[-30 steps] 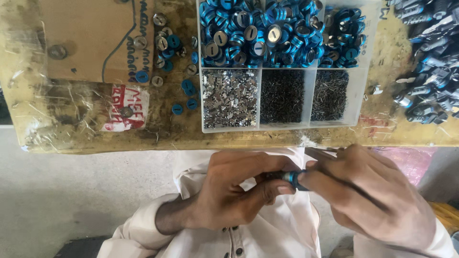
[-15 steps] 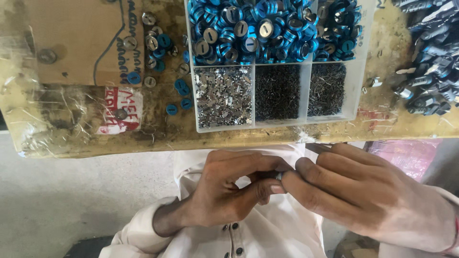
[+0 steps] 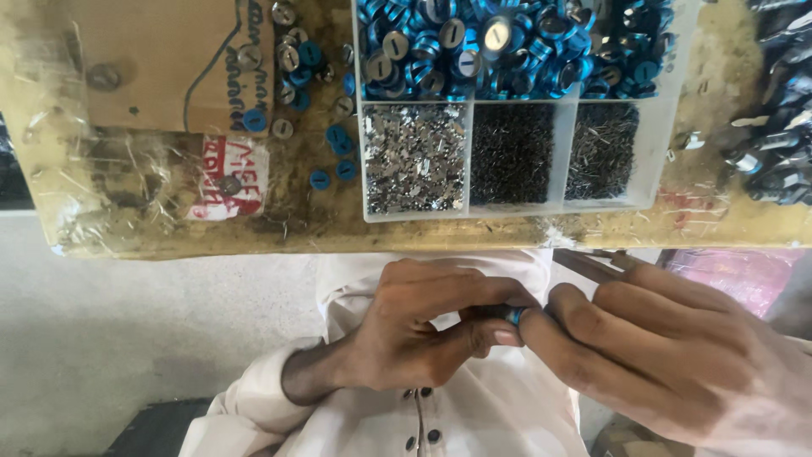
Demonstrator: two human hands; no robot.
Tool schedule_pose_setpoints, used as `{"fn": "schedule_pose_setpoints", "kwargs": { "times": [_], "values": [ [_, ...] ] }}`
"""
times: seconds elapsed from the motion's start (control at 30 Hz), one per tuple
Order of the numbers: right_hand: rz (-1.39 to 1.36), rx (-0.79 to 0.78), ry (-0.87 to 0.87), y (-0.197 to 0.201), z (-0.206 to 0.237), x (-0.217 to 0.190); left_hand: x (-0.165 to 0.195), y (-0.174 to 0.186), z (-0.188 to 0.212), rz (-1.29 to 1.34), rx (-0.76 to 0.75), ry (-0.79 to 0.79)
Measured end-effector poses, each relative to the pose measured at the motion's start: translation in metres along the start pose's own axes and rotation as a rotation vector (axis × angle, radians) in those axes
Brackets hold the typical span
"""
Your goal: The person assembles lock cylinders by hand at a workbench. They pick a blue lock housing, insert a metal key blank, add a small metal pin, and close the housing. The process is repeated for multiple units, with components drawn from a compartmentalized tray and finished assemblies placed on the table.
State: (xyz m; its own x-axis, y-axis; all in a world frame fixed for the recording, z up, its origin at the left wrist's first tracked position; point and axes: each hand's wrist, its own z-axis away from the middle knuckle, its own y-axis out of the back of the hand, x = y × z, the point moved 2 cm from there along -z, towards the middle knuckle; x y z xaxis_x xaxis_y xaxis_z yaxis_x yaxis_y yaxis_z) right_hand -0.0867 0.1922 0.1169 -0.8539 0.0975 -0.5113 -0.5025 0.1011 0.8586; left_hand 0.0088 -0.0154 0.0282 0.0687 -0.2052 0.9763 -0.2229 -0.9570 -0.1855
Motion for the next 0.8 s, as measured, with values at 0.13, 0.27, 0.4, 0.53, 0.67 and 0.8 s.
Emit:
{"fn": "schedule_pose_setpoints", "kwargs": {
  "times": [0.13, 0.27, 0.4, 0.53, 0.67, 0.8],
  "values": [
    [0.033, -0.045, -0.017, 0.000, -0.002, -0.006, 0.000, 0.000, 0.001, 0.014, -0.023, -0.001],
    [0.138, -0.088, 0.004, 0.005, -0.004, -0.011, 0.001, -0.002, 0.002, 0.045, -0.036, -0.030],
    [0.050, -0.074, 0.018, 0.004, -0.002, 0.002, 0.001, 0.002, 0.001, 0.017, -0.036, -0.019],
    [0.009, -0.090, -0.024, -0.004, 0.002, 0.007, 0.000, 0.001, 0.000, 0.041, -0.042, 0.058],
    [-0.059, -0.027, -0.008, -0.007, -0.001, 0.002, -0.001, -0.002, 0.002, 0.103, -0.022, 0.068],
    [-0.070, 0.014, 0.025, -0.002, -0.008, -0.002, 0.001, -0.001, 0.007, 0.049, -0.043, 0.009]
  ]
}}
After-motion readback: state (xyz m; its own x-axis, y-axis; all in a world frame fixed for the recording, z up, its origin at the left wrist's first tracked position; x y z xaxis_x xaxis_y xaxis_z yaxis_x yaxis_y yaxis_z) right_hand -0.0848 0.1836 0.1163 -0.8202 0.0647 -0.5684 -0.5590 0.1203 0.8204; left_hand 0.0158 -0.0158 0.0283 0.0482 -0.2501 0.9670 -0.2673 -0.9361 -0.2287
